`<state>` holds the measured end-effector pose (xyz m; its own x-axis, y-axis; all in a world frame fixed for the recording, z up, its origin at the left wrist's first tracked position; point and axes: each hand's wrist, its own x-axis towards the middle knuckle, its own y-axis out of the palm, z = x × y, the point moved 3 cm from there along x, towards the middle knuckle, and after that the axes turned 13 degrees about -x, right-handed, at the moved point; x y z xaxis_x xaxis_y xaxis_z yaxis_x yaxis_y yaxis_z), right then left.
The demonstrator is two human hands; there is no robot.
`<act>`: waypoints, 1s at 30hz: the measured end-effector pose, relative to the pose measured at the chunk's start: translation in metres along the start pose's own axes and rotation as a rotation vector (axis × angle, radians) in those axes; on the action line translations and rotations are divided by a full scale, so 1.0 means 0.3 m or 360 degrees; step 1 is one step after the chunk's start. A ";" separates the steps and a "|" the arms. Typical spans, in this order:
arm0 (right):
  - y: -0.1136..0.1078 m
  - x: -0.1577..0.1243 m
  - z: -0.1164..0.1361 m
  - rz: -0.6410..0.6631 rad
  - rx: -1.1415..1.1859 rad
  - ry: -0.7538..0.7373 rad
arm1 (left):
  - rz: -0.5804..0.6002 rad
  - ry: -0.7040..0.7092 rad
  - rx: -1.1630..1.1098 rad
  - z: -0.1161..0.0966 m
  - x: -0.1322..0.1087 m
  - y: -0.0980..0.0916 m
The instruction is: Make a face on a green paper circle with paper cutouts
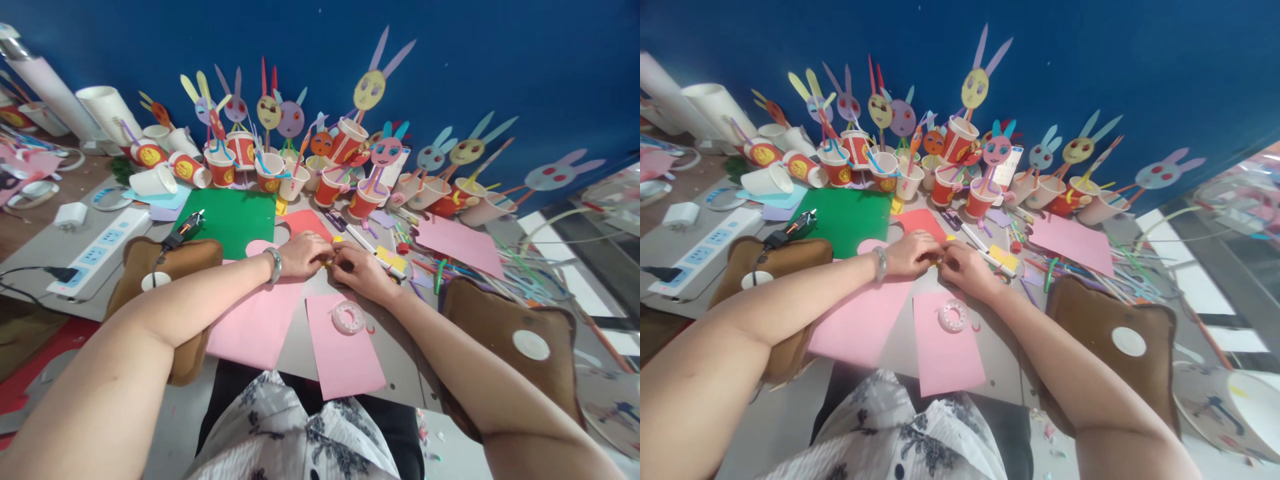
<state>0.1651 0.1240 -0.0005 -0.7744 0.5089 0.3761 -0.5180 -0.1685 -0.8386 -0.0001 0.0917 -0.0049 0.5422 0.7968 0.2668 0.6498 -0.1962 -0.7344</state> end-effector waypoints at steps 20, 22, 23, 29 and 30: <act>-0.056 -0.004 -0.027 0.0237 0.0250 0.0181 | 0.0050 0.0002 0.0028 -0.012 -0.003 -0.005; -0.085 -0.002 -0.044 0.0189 0.0330 0.0296 | 0.0051 -0.0011 0.0049 -0.012 -0.005 -0.005; -0.102 -0.002 -0.056 0.0147 0.0376 0.0371 | 0.0052 -0.0015 0.0057 -0.013 -0.007 -0.004; -0.180 -0.017 -0.152 0.0225 0.0567 0.0821 | -0.0010 0.0036 0.0090 -0.022 -0.015 0.001; -0.186 -0.023 -0.165 0.0287 0.0583 0.0886 | -0.0017 0.0052 0.0094 -0.024 -0.016 0.002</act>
<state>0.2173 0.1718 0.0243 -0.6088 0.7873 -0.0975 -0.5639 -0.5159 -0.6449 0.0016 0.0836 -0.0021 0.5529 0.7794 0.2946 0.6237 -0.1527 -0.7666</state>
